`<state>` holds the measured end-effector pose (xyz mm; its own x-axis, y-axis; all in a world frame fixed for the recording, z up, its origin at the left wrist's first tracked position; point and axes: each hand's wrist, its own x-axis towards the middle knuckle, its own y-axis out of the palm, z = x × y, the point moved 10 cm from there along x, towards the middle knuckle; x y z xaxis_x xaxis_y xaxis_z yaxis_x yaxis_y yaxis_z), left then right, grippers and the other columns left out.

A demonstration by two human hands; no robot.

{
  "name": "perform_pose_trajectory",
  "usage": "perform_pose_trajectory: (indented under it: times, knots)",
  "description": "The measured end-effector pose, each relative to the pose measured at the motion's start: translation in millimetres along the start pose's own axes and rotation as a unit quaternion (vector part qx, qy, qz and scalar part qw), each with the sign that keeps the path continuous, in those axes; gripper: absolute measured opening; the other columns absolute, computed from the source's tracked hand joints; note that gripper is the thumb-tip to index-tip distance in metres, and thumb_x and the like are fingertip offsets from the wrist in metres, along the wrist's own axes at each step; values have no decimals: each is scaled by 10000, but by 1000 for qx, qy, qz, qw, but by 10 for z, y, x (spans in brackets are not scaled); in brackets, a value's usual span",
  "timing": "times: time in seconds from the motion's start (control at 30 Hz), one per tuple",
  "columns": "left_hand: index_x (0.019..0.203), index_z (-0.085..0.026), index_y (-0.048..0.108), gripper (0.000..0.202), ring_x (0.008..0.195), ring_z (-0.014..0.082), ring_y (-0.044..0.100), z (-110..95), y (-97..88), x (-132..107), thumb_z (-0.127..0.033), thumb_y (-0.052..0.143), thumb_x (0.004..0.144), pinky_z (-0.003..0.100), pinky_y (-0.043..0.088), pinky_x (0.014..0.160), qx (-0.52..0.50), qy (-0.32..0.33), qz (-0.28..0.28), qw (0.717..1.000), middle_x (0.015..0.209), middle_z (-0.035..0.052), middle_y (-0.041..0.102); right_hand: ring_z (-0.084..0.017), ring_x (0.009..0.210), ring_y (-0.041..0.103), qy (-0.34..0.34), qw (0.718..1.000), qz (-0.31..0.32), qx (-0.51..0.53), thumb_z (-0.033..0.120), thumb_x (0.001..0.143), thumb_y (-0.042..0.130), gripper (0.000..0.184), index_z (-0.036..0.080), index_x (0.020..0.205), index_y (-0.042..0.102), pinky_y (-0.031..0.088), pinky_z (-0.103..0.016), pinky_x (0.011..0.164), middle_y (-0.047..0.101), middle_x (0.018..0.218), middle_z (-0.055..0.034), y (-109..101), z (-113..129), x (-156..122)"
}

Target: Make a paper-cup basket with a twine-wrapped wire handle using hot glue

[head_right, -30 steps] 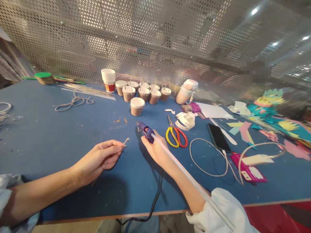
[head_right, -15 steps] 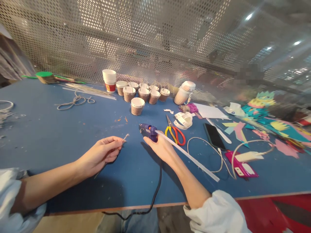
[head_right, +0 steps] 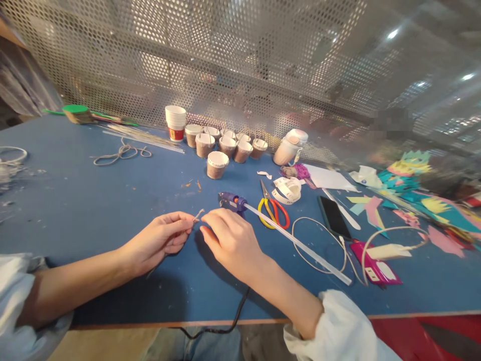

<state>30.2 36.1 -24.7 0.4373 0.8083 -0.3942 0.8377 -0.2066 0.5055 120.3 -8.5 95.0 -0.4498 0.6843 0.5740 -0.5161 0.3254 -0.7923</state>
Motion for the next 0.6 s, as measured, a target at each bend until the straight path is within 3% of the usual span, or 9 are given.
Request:
perform_pose_trajectory:
  times: [0.23, 0.6]
  knots:
    - [747, -119, 588, 166, 397, 0, 296, -8, -24, 30, -216, 707, 685, 177, 107, 386, 6, -2, -3, 1000, 581, -54, 447, -185, 821, 649, 2, 1000, -24, 12, 123, 873, 546, 90, 174, 923, 602, 521, -330, 739, 688, 886, -81, 156, -141, 48]
    - [739, -121, 603, 204, 406, 9, 253, 51, 8, -14, -262, 734, 670, 189, 106, 395, 32, -16, -9, 999, 518, -76, 390, -155, 704, 557, -23, 998, 10, -65, 114, 901, 507, 158, 173, 805, 618, 386, -312, 680, 665, 769, -35, 197, -17, 36]
